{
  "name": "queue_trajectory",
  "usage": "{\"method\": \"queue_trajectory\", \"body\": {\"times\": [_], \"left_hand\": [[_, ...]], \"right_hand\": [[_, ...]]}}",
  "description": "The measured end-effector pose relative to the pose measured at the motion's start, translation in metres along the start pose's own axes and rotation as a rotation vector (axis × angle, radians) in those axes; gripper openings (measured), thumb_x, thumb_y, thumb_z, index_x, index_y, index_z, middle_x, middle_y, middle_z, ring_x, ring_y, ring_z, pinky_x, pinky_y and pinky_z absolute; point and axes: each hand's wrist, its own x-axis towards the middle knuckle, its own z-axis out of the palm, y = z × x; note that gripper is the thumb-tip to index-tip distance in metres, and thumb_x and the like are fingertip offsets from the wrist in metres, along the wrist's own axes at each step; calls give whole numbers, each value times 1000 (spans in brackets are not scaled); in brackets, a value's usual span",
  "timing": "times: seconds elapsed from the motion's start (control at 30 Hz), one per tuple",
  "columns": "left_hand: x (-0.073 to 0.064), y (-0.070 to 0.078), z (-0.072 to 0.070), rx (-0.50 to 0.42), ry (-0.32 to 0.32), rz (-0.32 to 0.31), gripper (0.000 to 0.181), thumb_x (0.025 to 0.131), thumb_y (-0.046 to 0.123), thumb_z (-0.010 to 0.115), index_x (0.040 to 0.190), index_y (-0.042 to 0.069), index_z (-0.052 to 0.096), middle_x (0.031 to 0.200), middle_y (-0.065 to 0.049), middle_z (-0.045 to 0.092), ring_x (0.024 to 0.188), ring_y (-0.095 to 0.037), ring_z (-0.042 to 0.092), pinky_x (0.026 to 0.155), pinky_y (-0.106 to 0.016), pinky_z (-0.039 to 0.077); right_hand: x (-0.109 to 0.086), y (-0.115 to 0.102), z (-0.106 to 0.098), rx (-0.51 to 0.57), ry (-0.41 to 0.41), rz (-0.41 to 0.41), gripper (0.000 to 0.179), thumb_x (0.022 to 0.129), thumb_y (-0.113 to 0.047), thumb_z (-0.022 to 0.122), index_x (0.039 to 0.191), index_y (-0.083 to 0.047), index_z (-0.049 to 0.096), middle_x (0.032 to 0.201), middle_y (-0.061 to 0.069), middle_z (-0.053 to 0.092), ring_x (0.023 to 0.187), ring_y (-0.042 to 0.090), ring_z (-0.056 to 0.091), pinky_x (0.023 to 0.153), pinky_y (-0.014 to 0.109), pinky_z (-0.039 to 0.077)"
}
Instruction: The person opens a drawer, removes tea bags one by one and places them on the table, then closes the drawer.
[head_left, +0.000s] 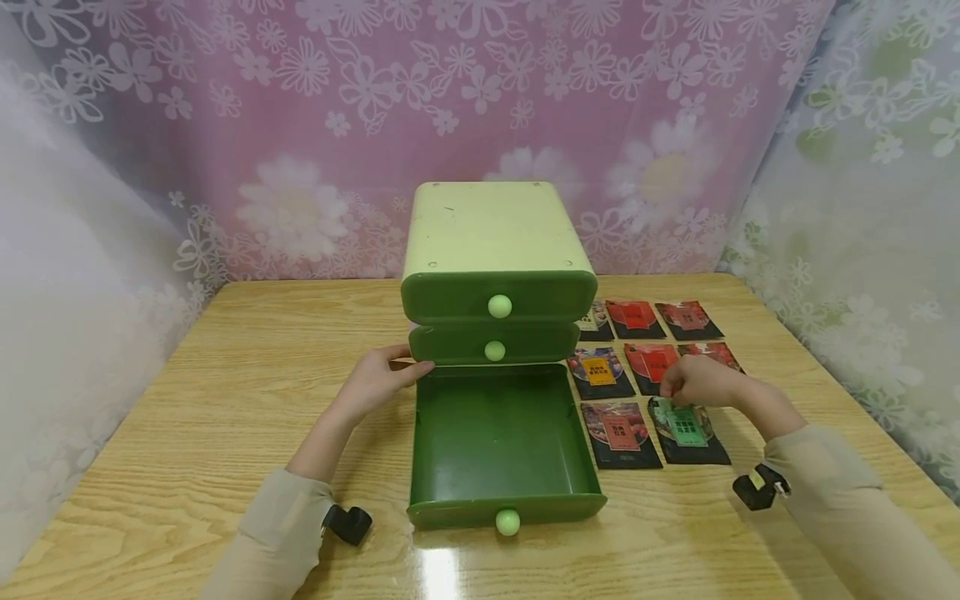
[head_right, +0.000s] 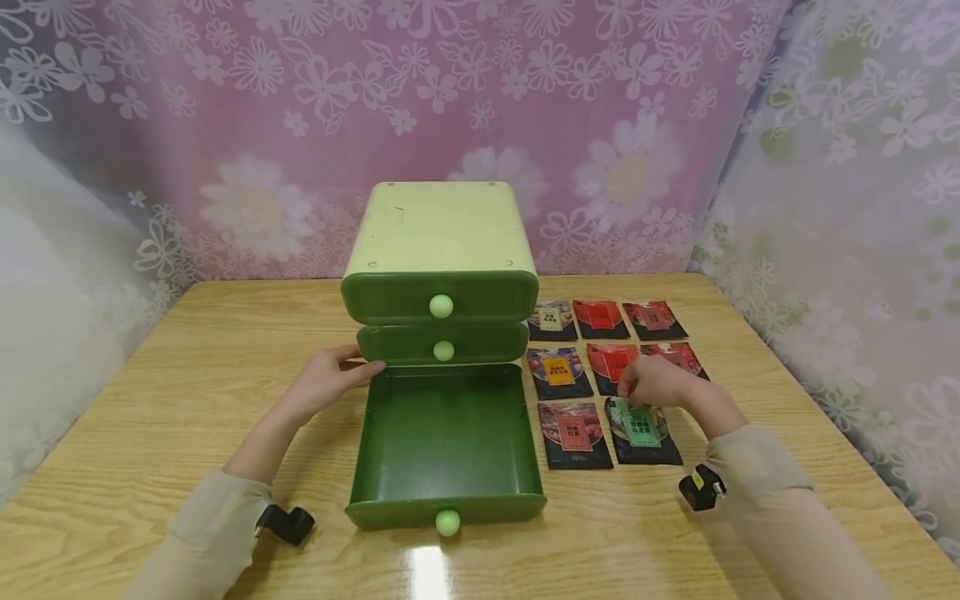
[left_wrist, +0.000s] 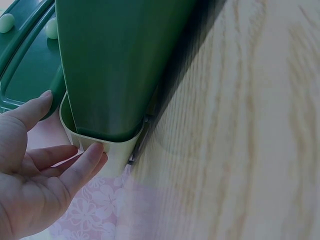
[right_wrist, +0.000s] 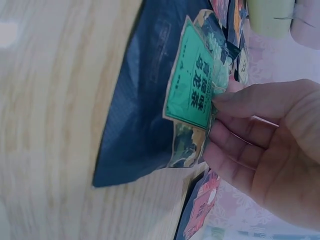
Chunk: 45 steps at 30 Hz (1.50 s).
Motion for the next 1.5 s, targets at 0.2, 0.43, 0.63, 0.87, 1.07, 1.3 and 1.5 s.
{"method": "queue_trajectory", "body": {"times": [0.2,0.43,0.63,0.87,1.07,1.3,1.5], "left_hand": [[0,0,0,5,-1,1,62,86,44,62,132,5,50,126,-14,56,113,-29,55,90,-44,45],[-1,1,0,12,4,-2,62,86,45,62,132,5,50,126,-14,56,113,-29,54,90,-45,45],[0,-1,0,21,5,0,63,86,46,62,132,5,50,125,-14,56,112,-29,55,89,-45,46],[0,0,-1,16,4,-3,63,85,46,62,132,4,51,124,-14,57,111,-28,56,88,-44,46],[-1,3,-2,15,1,-5,64,85,47,62,132,6,50,125,-12,57,112,-27,55,89,-44,46],[-1,4,-1,19,-5,-7,64,85,48,61,132,6,50,125,-12,56,112,-27,55,88,-44,46],[0,2,-1,23,-2,-8,63,85,47,62,132,7,51,125,-11,56,112,-26,56,89,-44,45]], "right_hand": [[-3,0,-2,13,12,-4,15,78,8,56,83,-2,66,76,1,61,63,14,52,56,31,45],[-4,-4,-1,24,42,2,11,80,5,58,83,-2,66,78,1,63,67,15,58,58,31,48],[-5,-5,-1,37,58,-8,8,82,3,60,82,-3,65,78,1,63,67,15,58,58,30,48],[-8,-13,-6,-11,122,-53,6,86,-4,60,83,-4,65,78,-2,61,67,12,55,61,31,47],[-13,-32,-7,-37,174,-92,10,88,-4,56,82,-7,64,73,-5,54,59,10,43,56,28,38],[-18,-60,-2,-36,288,-135,6,89,-7,60,87,-7,66,79,-2,59,63,9,50,57,28,43],[-20,-86,1,-103,413,-202,4,88,-9,63,88,-11,66,83,-4,62,67,9,53,56,28,44]]}}
